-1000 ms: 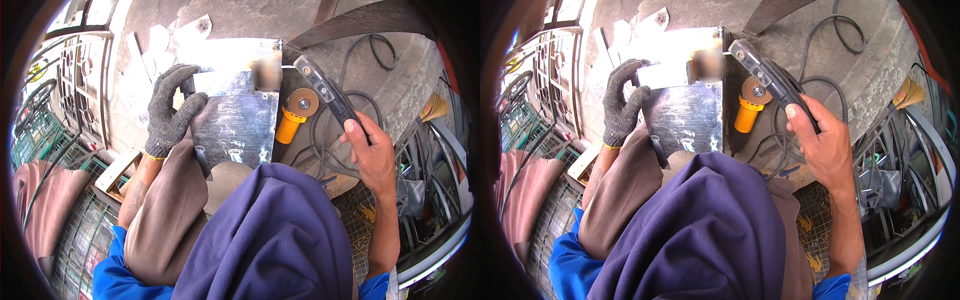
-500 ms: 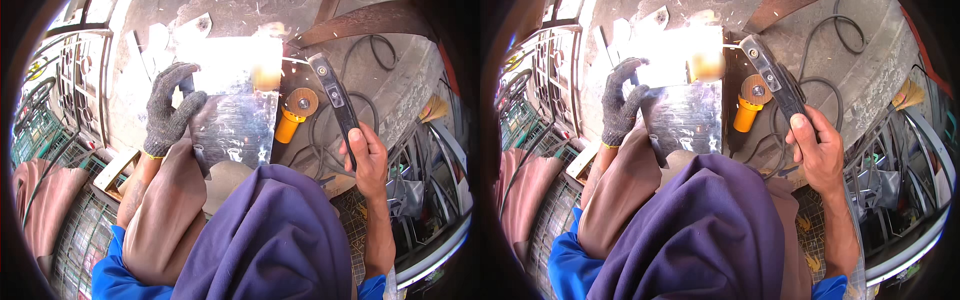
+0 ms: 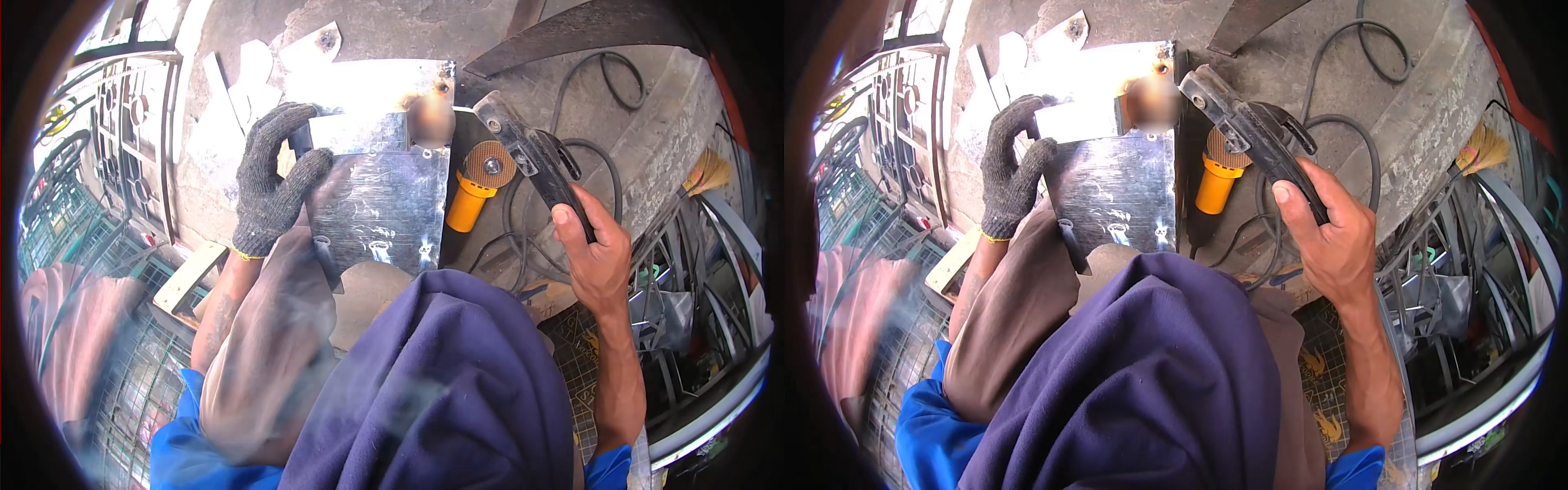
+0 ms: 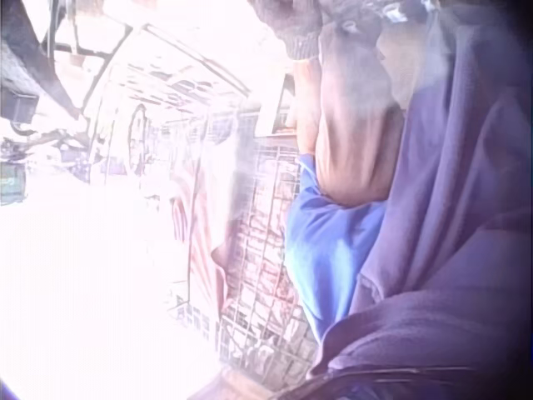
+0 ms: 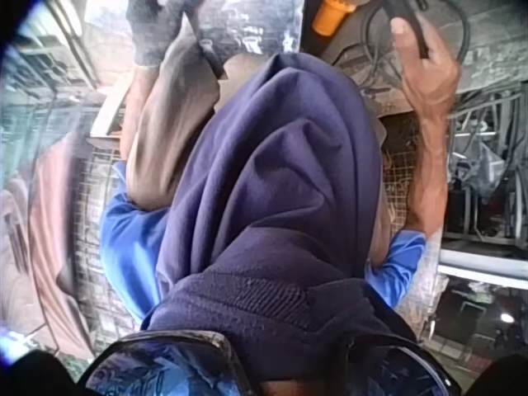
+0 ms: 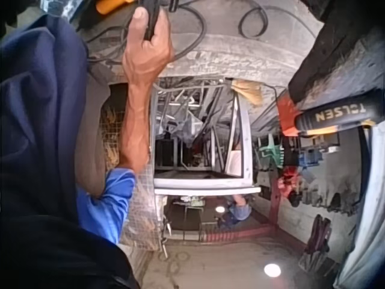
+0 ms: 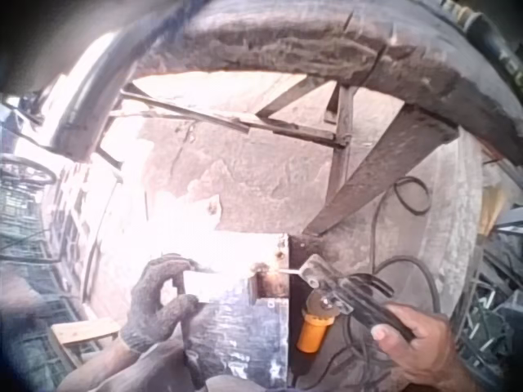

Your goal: Welding and grinding metal components for a fabrication project.

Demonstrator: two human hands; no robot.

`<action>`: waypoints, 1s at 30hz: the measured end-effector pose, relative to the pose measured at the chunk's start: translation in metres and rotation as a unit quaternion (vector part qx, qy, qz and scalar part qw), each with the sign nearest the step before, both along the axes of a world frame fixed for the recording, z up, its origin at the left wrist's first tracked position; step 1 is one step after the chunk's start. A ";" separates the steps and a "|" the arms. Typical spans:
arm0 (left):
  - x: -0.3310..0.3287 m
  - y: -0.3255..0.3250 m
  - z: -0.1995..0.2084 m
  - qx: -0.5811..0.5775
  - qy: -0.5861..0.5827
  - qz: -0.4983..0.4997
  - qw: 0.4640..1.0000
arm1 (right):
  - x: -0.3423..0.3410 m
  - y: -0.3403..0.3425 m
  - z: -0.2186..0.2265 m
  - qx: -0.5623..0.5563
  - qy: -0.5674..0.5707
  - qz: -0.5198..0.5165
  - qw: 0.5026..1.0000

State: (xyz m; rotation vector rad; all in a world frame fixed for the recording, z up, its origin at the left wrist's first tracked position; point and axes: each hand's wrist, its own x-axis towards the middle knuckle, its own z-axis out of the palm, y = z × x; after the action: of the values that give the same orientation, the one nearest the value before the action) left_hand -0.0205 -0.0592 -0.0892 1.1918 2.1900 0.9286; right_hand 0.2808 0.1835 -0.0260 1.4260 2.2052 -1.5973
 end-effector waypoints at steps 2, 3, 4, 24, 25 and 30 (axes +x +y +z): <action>-0.002 0.000 0.000 0.006 0.010 -0.013 1.000 | -0.002 0.000 0.000 -0.006 0.000 -0.003 1.000; -0.002 -0.001 0.000 0.005 0.010 -0.013 1.000 | -0.002 0.000 0.000 -0.006 0.000 -0.003 1.000; -0.002 0.000 0.000 0.004 0.006 -0.011 1.000 | -0.003 0.001 0.001 -0.007 -0.004 0.000 1.000; -0.003 -0.005 -0.003 0.008 -0.009 0.011 1.000 | -0.008 0.003 0.004 -0.007 -0.003 0.015 1.000; -0.002 -0.008 -0.005 0.016 -0.014 0.030 0.999 | -0.008 0.003 0.004 -0.009 -0.001 0.021 1.000; 0.003 0.001 -0.001 0.005 -0.009 0.021 1.000 | -0.009 0.006 0.005 0.012 0.002 0.029 1.000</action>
State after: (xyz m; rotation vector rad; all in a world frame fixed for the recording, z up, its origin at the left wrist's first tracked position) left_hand -0.0180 -0.0585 -0.0907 1.1407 2.2067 0.9654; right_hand 0.2720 0.1895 -0.0206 1.3537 2.2546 -1.5621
